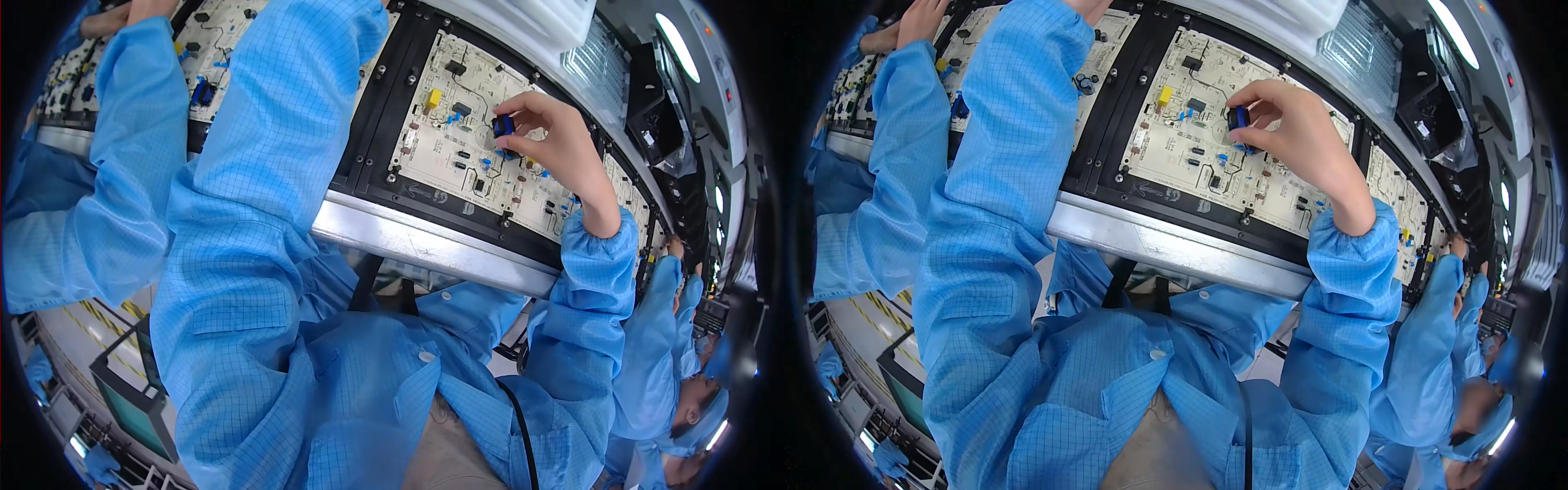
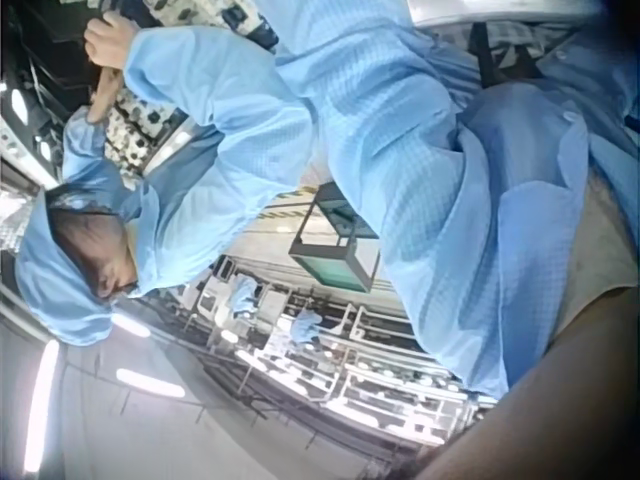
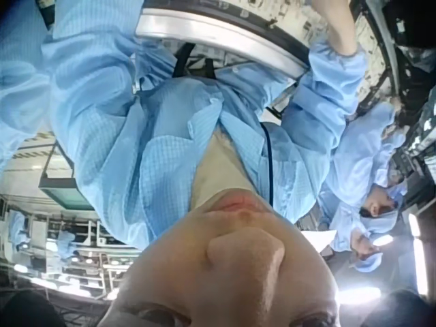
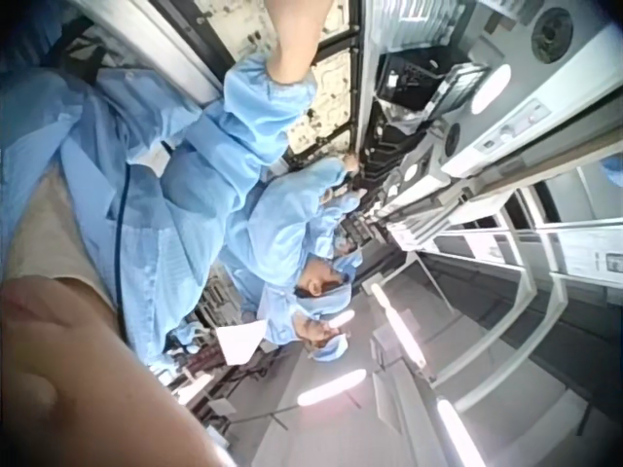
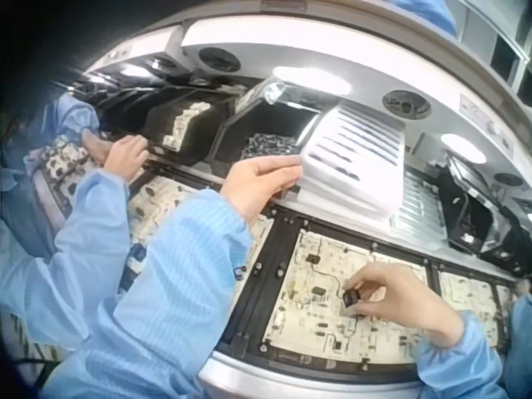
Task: Placing electronic components onto circuit boards on an assembly line.
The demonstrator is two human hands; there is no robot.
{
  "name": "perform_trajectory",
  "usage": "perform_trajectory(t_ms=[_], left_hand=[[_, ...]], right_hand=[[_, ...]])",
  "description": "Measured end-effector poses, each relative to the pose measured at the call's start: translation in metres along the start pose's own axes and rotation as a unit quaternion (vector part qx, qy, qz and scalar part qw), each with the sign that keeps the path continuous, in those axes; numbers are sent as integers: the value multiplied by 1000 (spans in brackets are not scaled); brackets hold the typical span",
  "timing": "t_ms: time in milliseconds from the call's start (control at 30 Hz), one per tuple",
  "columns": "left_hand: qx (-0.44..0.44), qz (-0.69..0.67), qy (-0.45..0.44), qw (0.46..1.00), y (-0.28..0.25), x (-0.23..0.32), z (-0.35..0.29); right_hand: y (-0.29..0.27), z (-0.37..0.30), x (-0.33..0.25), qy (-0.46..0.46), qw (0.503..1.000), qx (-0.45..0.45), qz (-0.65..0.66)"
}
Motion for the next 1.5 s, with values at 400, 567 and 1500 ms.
perform_trajectory(t_ms=[400, 567, 1500], left_hand=[[-34, -23, 24, 999, 10, 3, -2], [-25, 7, 18, 1000, 15, 8, -6], [-31, 30, 57, 997, 40, 16, -21]], right_hand=[[-21, 15, 3, -16, 1000, 12, 19], [-17, -22, -14, -51, 997, 14, -49], [25, -56, -14, 4, 993, 84, -80]])
Point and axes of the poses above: each hand's wrist, its own z-axis towards the middle knuckle, its own y-axis out of the palm, x = y × z, the point moved 3 cm from there along z, towards the middle knuckle, and after that the axes turned 10 degrees about -z, right-handed, at the moved point
